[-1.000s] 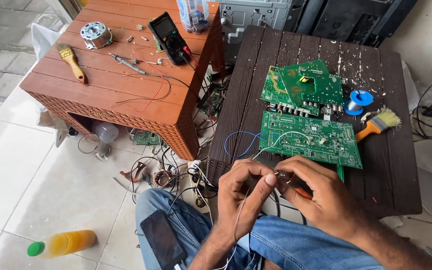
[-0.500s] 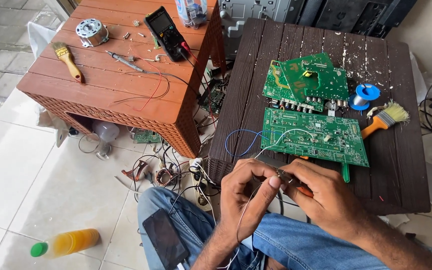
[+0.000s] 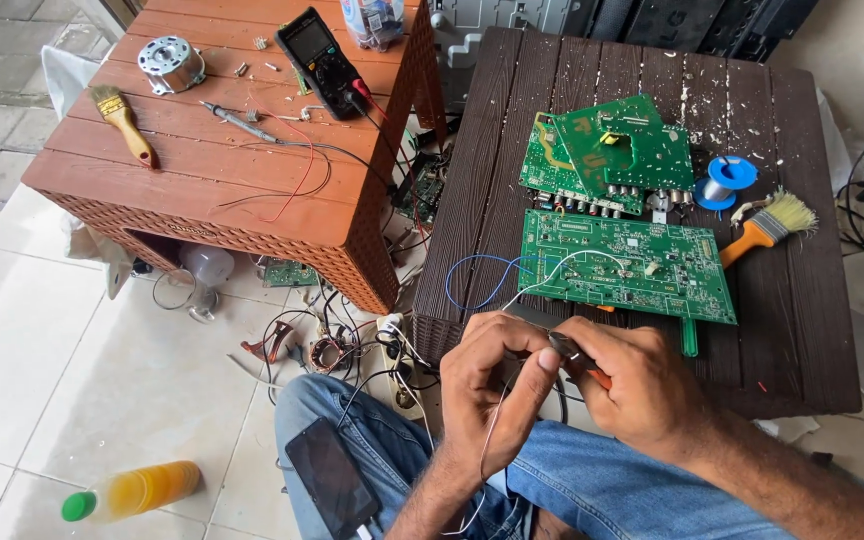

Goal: Stripping insulation from wires and soldering them onto a circuit board for electronic repair.

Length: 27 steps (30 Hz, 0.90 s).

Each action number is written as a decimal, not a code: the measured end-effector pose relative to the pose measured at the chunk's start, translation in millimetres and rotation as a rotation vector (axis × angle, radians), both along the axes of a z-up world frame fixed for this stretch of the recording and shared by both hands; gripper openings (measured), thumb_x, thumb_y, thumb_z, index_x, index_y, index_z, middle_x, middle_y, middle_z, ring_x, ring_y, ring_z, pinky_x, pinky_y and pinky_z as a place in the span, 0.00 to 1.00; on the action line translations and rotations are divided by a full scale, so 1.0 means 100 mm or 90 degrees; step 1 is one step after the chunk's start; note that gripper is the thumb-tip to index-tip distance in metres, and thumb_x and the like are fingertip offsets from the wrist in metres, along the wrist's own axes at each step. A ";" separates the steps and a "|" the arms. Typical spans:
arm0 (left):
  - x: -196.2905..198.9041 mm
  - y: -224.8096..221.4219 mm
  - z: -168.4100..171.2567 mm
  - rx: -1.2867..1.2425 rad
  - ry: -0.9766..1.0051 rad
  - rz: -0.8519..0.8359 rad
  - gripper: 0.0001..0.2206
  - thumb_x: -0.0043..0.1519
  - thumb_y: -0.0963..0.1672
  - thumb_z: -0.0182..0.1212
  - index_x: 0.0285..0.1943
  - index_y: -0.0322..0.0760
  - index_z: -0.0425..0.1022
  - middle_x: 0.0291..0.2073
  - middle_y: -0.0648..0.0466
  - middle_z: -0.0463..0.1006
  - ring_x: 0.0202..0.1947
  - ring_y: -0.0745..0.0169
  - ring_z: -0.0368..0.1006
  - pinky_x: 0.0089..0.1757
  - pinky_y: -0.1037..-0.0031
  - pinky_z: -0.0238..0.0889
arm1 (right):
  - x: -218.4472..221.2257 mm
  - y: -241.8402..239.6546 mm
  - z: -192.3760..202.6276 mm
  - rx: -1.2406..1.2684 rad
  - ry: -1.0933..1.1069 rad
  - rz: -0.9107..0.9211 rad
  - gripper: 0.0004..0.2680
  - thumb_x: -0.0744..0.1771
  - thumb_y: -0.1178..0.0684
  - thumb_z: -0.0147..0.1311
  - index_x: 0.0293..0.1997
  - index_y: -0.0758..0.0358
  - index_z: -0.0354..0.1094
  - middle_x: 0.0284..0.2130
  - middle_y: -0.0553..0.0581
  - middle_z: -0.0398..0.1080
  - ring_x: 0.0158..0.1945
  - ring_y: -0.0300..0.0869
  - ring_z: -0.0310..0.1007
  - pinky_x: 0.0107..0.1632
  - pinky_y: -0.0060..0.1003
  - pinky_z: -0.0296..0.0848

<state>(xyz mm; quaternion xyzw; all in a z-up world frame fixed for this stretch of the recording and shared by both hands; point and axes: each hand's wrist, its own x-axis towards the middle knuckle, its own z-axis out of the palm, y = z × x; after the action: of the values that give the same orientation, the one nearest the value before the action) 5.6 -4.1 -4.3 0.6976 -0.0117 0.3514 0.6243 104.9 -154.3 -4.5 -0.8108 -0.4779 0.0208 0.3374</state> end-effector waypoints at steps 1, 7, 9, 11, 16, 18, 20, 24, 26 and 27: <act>0.01 -0.01 -0.01 -0.006 -0.015 0.012 0.06 0.66 0.43 0.59 0.36 0.38 0.73 0.31 0.57 0.76 0.36 0.62 0.72 0.44 0.73 0.66 | 0.00 0.00 -0.02 0.001 0.009 0.002 0.09 0.60 0.66 0.49 0.37 0.59 0.70 0.19 0.50 0.69 0.19 0.40 0.67 0.23 0.37 0.64; 0.01 -0.04 -0.01 -0.014 -0.039 0.037 0.07 0.66 0.43 0.58 0.36 0.35 0.73 0.30 0.53 0.74 0.33 0.62 0.70 0.39 0.74 0.66 | 0.05 0.03 -0.03 -0.025 -0.039 0.011 0.09 0.59 0.64 0.49 0.38 0.58 0.70 0.21 0.50 0.72 0.20 0.44 0.70 0.24 0.40 0.65; 0.02 -0.04 -0.03 -0.034 -0.033 0.032 0.08 0.66 0.44 0.57 0.36 0.36 0.72 0.29 0.55 0.73 0.31 0.64 0.68 0.36 0.75 0.63 | 0.04 0.02 -0.03 -0.029 -0.048 0.010 0.10 0.58 0.65 0.48 0.38 0.58 0.70 0.20 0.50 0.72 0.20 0.44 0.70 0.23 0.40 0.65; 0.02 -0.04 -0.05 -0.055 -0.025 0.028 0.08 0.67 0.44 0.57 0.35 0.37 0.72 0.28 0.56 0.72 0.29 0.67 0.66 0.34 0.76 0.60 | 0.03 0.01 -0.02 -0.033 -0.057 0.010 0.12 0.57 0.66 0.48 0.39 0.59 0.70 0.20 0.50 0.72 0.19 0.44 0.70 0.23 0.40 0.66; -0.02 -0.05 -0.08 -0.113 0.018 -0.016 0.09 0.68 0.46 0.55 0.35 0.39 0.68 0.25 0.59 0.68 0.25 0.73 0.59 0.29 0.78 0.54 | 0.03 -0.02 -0.03 -0.059 -0.100 0.006 0.13 0.55 0.66 0.48 0.36 0.57 0.69 0.21 0.50 0.70 0.21 0.46 0.69 0.25 0.42 0.65; -0.05 -0.05 -0.09 -0.105 0.019 -0.009 0.09 0.68 0.46 0.56 0.36 0.40 0.68 0.24 0.60 0.67 0.24 0.73 0.58 0.29 0.78 0.53 | 0.06 0.02 -0.01 -0.044 -0.106 0.004 0.05 0.61 0.61 0.50 0.35 0.57 0.68 0.19 0.49 0.67 0.19 0.44 0.67 0.25 0.40 0.64; -0.07 -0.06 -0.11 -0.096 0.023 -0.014 0.08 0.68 0.45 0.56 0.36 0.40 0.67 0.24 0.60 0.65 0.23 0.73 0.56 0.29 0.77 0.51 | 0.07 -0.01 -0.02 -0.029 -0.111 -0.009 0.03 0.67 0.56 0.53 0.34 0.57 0.67 0.18 0.49 0.64 0.17 0.41 0.64 0.24 0.39 0.62; -0.04 -0.01 -0.12 -0.139 -0.024 -0.039 0.08 0.67 0.45 0.57 0.37 0.39 0.69 0.24 0.59 0.68 0.23 0.73 0.58 0.29 0.79 0.53 | 0.10 -0.09 0.07 -0.015 -0.094 -0.046 0.04 0.69 0.54 0.52 0.35 0.60 0.68 0.18 0.50 0.64 0.18 0.40 0.62 0.24 0.39 0.60; -0.04 0.03 -0.12 -0.159 -0.029 -0.061 0.07 0.67 0.44 0.59 0.37 0.39 0.70 0.25 0.59 0.70 0.24 0.73 0.59 0.29 0.79 0.54 | 0.07 -0.11 0.21 0.003 -0.091 -0.073 0.06 0.69 0.53 0.51 0.36 0.60 0.70 0.18 0.48 0.66 0.18 0.37 0.61 0.24 0.36 0.59; -0.06 0.04 -0.10 -0.146 -0.005 -0.068 0.07 0.67 0.44 0.59 0.38 0.39 0.72 0.25 0.60 0.70 0.25 0.73 0.60 0.30 0.79 0.55 | 0.05 -0.12 0.29 0.008 -0.041 -0.088 0.05 0.68 0.51 0.53 0.40 0.58 0.74 0.22 0.47 0.70 0.23 0.35 0.67 0.30 0.32 0.64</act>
<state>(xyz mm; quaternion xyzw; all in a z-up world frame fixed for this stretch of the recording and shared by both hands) -0.4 -0.2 -14.5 0.6183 -0.0108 0.3196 0.7179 109.5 -166.4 24.9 -0.8401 -0.4312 -0.0318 0.3276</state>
